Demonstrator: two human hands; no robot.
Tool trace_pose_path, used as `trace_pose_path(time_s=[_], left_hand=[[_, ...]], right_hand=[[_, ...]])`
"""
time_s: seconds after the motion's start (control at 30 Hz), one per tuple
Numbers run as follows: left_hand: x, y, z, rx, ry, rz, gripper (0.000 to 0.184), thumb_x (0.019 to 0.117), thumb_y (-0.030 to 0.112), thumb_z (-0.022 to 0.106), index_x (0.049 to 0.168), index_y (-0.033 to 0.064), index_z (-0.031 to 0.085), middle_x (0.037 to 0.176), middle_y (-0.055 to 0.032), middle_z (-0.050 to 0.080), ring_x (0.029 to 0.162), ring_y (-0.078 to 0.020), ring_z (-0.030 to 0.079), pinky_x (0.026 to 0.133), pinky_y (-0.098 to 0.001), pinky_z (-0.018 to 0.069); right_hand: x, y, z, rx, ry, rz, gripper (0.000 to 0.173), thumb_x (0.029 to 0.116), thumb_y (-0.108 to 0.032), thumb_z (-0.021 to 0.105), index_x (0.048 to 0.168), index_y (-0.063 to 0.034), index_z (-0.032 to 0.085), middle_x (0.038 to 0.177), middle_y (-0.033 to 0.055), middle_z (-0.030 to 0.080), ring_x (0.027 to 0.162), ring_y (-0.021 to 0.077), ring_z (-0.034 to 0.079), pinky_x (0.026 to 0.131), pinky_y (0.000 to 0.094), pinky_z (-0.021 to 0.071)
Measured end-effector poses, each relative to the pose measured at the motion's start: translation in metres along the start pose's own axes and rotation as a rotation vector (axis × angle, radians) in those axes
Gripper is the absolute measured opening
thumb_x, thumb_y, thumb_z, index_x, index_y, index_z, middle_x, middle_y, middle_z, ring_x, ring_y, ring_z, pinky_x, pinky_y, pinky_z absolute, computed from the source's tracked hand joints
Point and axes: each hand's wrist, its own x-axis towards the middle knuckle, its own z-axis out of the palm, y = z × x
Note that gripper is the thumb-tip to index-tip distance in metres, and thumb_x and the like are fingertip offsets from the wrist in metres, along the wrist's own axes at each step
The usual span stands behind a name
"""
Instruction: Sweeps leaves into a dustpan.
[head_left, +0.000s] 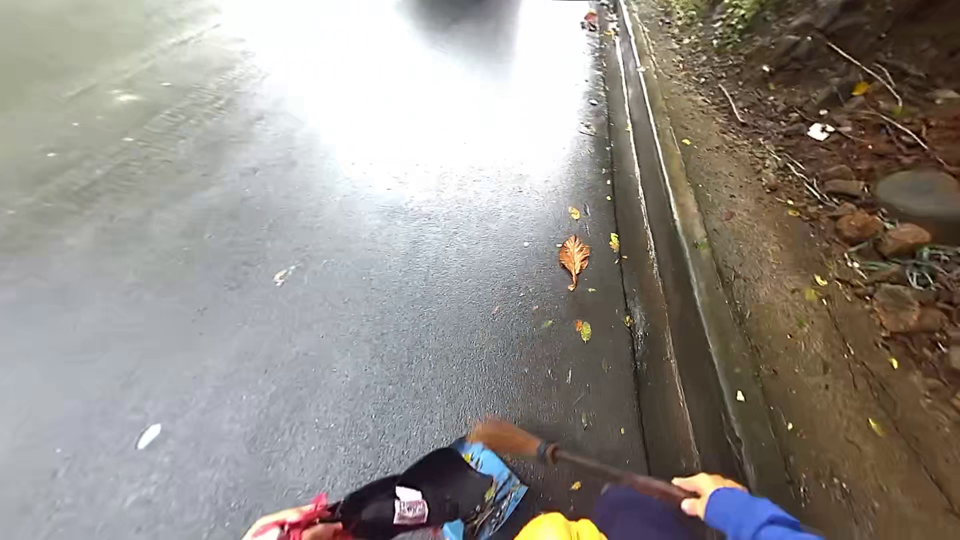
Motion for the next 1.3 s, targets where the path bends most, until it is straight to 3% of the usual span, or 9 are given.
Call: trace_pose_path(time_s=[0.17,0.33,0.4,0.5,0.7,0.9,1.03,1.17,1.3], left_hand=[[0.073,0.05,0.058,-0.004,-0.093,0.023,0.024,0.0759,-0.018,0.061,0.099,-0.0101,0.058,0.08,-0.0025,0.063,0.064,-0.0013,0.059,0.059,-0.0204,0.0542],[0.124,0.096,0.172,0.044,-0.209,0.221,0.028,0.0744,-0.013,0.065,0.102,-0.0135,0.057,0.092,-0.0078,0.063,0.078,-0.0015,0.058,0.074,-0.0211,0.0524],[0.146,0.107,0.233,0.089,-0.248,0.271,0.027,0.0755,-0.01,0.066,0.101,-0.0147,0.059,0.093,-0.0122,0.065,0.08,-0.0044,0.059,0.077,-0.0238,0.0527],[0.182,0.128,0.321,0.167,-0.317,0.293,0.029,0.0735,-0.012,0.069,0.101,-0.0145,0.061,0.095,-0.0199,0.067,0.082,-0.015,0.061,0.079,-0.0339,0.0536],[0.229,0.182,0.428,0.224,-0.45,0.295,0.033,0.0703,-0.015,0.069,0.101,-0.0134,0.059,0.094,-0.0166,0.066,0.083,-0.0111,0.06,0.079,-0.0298,0.0517],[0.256,0.198,0.467,0.189,-0.482,0.227,0.03,0.0698,-0.017,0.066,0.098,-0.0103,0.057,0.091,-0.0093,0.065,0.08,-0.0044,0.06,0.076,-0.0235,0.0517],[0.266,0.203,0.479,0.194,-0.494,0.184,0.028,0.0727,-0.02,0.067,0.097,-0.0083,0.058,0.089,-0.0079,0.065,0.076,-0.0053,0.061,0.071,-0.025,0.0538],[0.304,0.2,0.454,0.198,-0.536,0.296,0.029,0.0693,-0.012,0.068,0.097,-0.0109,0.058,0.091,-0.0104,0.067,0.078,-0.0058,0.062,0.074,-0.0253,0.0538],[0.348,0.203,0.403,0.2,-0.563,0.326,0.036,0.0671,-0.002,0.069,0.099,-0.0118,0.056,0.091,-0.009,0.065,0.081,-0.0042,0.061,0.077,-0.0243,0.0534]], right_hand=[[-0.028,0.036,-0.056,0.138,0.174,0.238,0.053,0.1078,-0.028,0.053,0.159,-0.019,0.044,0.148,0.0247,0.057,0.139,0.0456,0.052,0.116,0.0666,0.0361],[0.066,0.01,-0.107,0.255,0.253,0.498,0.055,0.1067,-0.028,0.051,0.16,-0.0149,0.041,0.148,0.024,0.056,0.139,0.0427,0.053,0.113,0.0638,0.0406],[0.112,-0.014,-0.126,0.263,0.186,0.45,0.053,0.1039,-0.027,0.056,0.155,-0.0127,0.048,0.148,0.0235,0.057,0.138,0.0426,0.053,0.112,0.065,0.0412],[0.14,-0.024,-0.154,0.296,0.048,0.295,0.055,0.1076,-0.03,0.05,0.161,-0.0205,0.04,0.155,0.0178,0.053,0.144,0.0378,0.05,0.117,0.0612,0.0377],[0.095,0.079,-0.227,0.525,0.14,0.227,0.053,0.1068,-0.026,0.055,0.158,-0.0154,0.045,0.152,0.0213,0.055,0.143,0.0394,0.049,0.121,0.0593,0.0334],[0.107,0.095,-0.283,0.479,0.175,0.653,0.054,0.1102,-0.029,0.047,0.163,-0.0228,0.037,0.152,0.0225,0.054,0.142,0.0422,0.05,0.116,0.0629,0.0372],[0.153,0.081,-0.299,0.417,0.079,0.517,0.053,0.1083,-0.028,0.05,0.16,-0.0203,0.042,0.154,0.0196,0.053,0.145,0.0394,0.048,0.12,0.0611,0.0339],[0.101,0.088,-0.302,0.474,0.109,0.395,0.052,0.1061,-0.027,0.056,0.157,-0.0181,0.048,0.148,0.0215,0.058,0.139,0.0412,0.053,0.118,0.0616,0.0362],[0.058,0.051,-0.316,0.38,0.124,0.535,0.055,0.1078,-0.029,0.054,0.161,-0.0258,0.041,0.147,0.0228,0.059,0.137,0.0449,0.054,0.114,0.0656,0.0376]])
